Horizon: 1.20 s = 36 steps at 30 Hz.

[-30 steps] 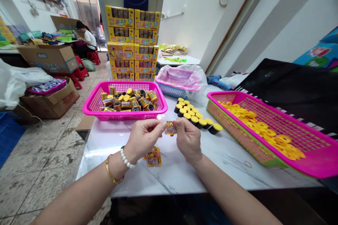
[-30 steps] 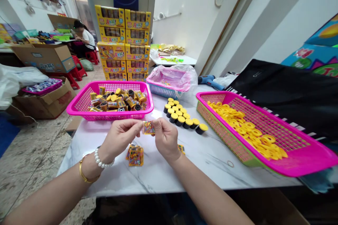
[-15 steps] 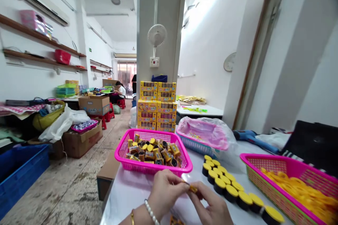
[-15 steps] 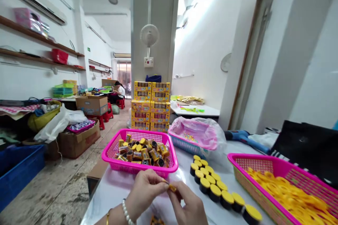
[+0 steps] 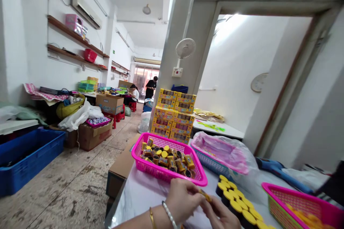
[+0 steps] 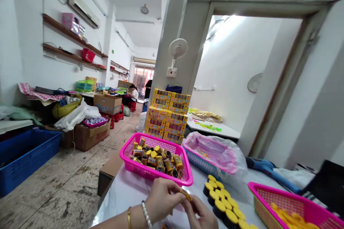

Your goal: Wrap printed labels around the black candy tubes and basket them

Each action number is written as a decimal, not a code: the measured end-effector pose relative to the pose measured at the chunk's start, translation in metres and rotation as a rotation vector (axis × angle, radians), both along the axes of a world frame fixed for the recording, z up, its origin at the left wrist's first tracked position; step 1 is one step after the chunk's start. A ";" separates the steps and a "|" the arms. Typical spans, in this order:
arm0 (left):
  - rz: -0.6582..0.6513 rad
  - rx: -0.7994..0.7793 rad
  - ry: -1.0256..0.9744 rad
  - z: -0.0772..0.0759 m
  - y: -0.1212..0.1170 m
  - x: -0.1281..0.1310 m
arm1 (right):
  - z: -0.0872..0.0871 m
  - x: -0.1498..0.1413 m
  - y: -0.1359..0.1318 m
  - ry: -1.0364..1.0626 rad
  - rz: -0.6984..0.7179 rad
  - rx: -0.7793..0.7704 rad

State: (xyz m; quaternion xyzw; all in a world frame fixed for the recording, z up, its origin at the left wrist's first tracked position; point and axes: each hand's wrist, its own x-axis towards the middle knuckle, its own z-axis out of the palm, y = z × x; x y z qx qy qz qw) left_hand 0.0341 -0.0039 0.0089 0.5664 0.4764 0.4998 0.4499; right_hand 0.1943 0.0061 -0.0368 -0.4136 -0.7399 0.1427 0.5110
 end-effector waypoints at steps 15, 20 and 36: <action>-0.374 -0.387 -0.130 -0.002 -0.002 -0.018 | 0.022 0.146 -0.039 -0.533 -0.841 -0.285; -0.437 -0.527 -0.348 0.000 0.002 -0.020 | 0.011 0.151 -0.031 -0.581 -0.829 -0.471; -0.357 -0.728 -0.581 0.015 0.003 -0.018 | 0.042 0.023 -0.042 0.468 0.094 -0.424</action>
